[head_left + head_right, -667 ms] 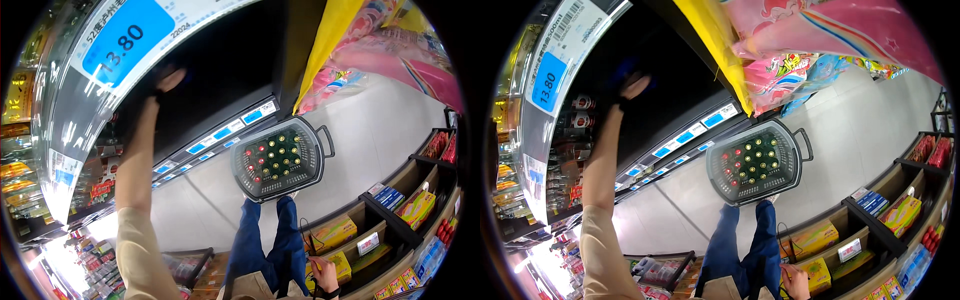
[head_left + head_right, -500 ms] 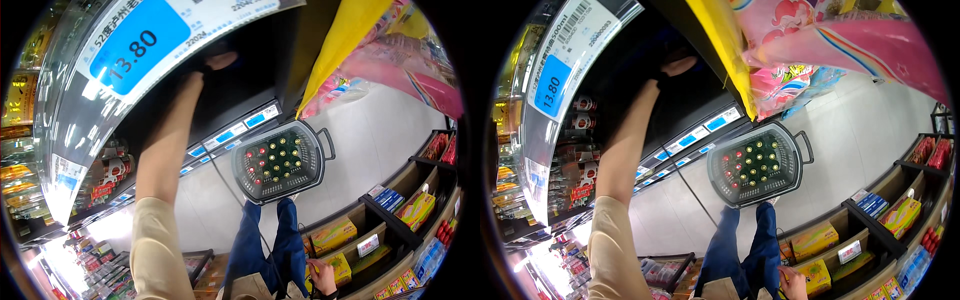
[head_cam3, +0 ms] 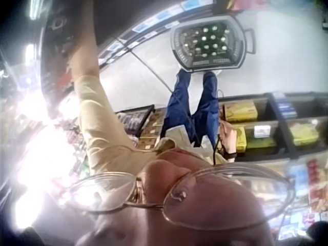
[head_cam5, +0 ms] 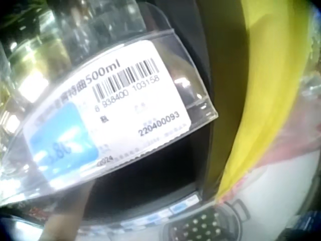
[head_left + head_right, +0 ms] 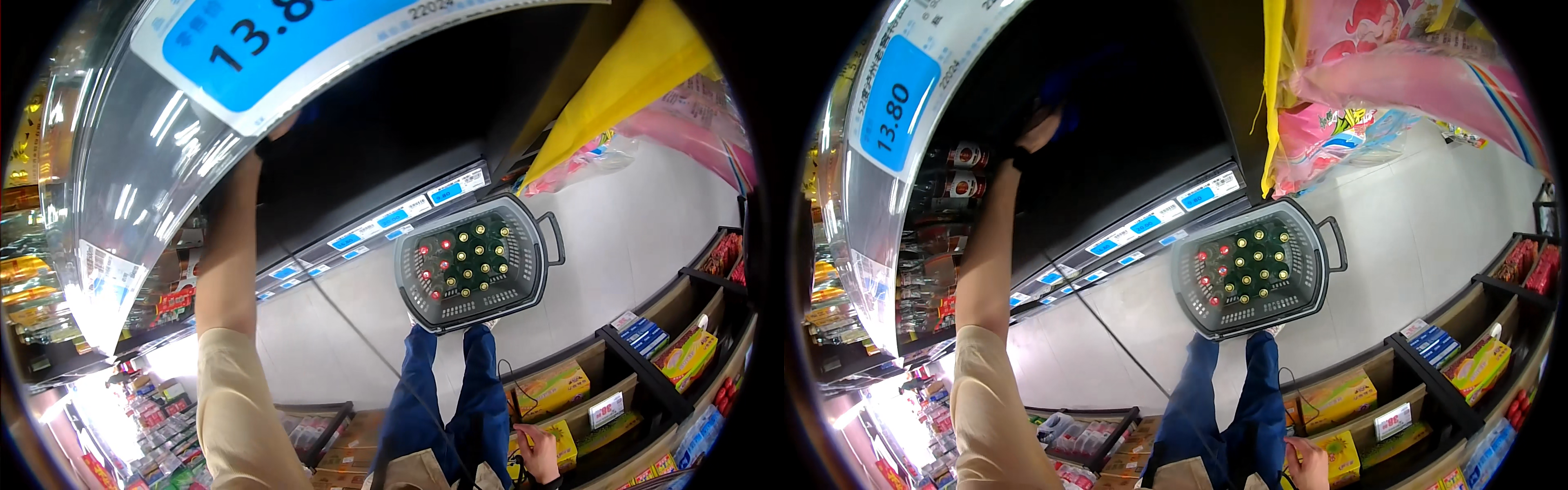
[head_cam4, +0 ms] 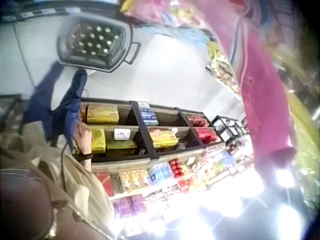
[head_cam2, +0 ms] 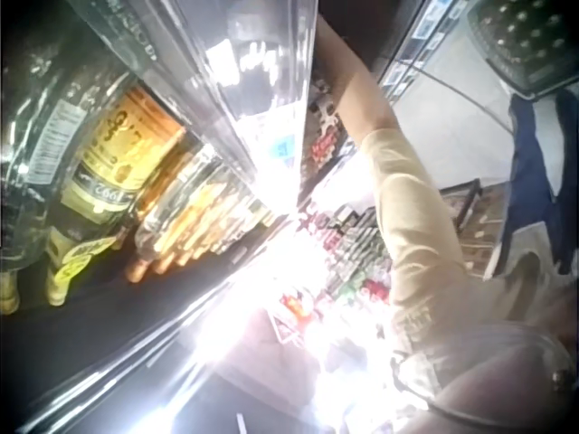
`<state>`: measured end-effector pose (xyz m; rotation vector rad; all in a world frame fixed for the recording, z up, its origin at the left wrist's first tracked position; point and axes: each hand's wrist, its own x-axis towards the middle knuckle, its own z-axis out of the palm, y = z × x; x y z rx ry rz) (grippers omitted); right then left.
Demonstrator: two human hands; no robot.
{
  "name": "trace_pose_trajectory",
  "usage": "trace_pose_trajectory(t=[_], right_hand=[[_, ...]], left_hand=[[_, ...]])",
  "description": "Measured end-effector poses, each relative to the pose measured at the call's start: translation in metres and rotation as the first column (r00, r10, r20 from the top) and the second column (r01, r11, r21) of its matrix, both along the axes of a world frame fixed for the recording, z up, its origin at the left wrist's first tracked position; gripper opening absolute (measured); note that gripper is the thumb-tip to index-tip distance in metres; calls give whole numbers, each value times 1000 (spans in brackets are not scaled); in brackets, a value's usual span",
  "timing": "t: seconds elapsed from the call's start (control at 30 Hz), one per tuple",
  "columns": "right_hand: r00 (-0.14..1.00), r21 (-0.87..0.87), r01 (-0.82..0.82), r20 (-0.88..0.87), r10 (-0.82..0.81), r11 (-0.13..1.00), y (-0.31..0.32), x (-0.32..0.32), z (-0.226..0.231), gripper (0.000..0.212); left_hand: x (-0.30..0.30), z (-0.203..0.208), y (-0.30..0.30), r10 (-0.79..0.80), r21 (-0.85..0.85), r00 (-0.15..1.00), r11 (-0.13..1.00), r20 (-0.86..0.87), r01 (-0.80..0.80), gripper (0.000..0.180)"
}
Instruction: The person wipes a shelf in the beverages aisle using a cloth, then picks up a bottle, wipes it, and places it into a basket.
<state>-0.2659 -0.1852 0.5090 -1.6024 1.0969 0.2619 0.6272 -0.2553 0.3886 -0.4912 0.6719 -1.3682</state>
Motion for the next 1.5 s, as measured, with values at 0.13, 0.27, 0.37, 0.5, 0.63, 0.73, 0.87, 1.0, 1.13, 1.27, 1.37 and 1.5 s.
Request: trace_pose_trajectory(t=[0.13,0.27,0.37,0.5,0.63,0.73,0.87,1.0,1.13,1.27,1.37,1.5], right_hand=[[999,-27,1,-32,-2,1000,3,-7,-6,16],[999,-4,4,-39,-4,1000,5,-4,-9,16],[999,43,24,-38,-22,999,6,-12,-10,19],[1000,41,18,-12,-17,999,9,-18,-6,24],[999,39,27,-44,-25,999,18,-25,-11,24],[998,37,53,-38,-52,998,25,-24,-16,24],[992,47,55,-117,-49,997,35,-24,-17,24],[994,8,89,-62,-88,996,41,0,-13,16],[1000,-5,20,-14,-20,1000,44,4,-15,16],[997,11,67,-49,-66,998,43,8,-4,16],[993,-52,109,-39,-111,993,51,1,-7,16],[994,-38,97,-54,-99,995,55,-5,-7,17]], left_hand=[[20,-1,48,159,170,602,876,783,-452,65],[27,9,63,23,221,373,771,928,-597,64],[34,7,65,-24,235,345,775,938,-587,63],[51,3,72,-17,188,380,889,925,-418,62],[64,14,67,-754,553,-250,627,608,-548,62],[91,31,97,-776,453,-617,509,-127,-732,64],[47,15,96,-692,274,-498,416,-523,-867,67],[-5,38,63,-626,178,-445,442,-640,-879,69],[-71,41,-28,-542,135,-515,591,-665,-796,72],[-150,42,-140,-395,159,-699,795,-596,-585,74],[-205,43,-200,-288,202,-776,862,-561,-466,76],[-216,33,-217,39,134,-211,878,-977,-459,84]])
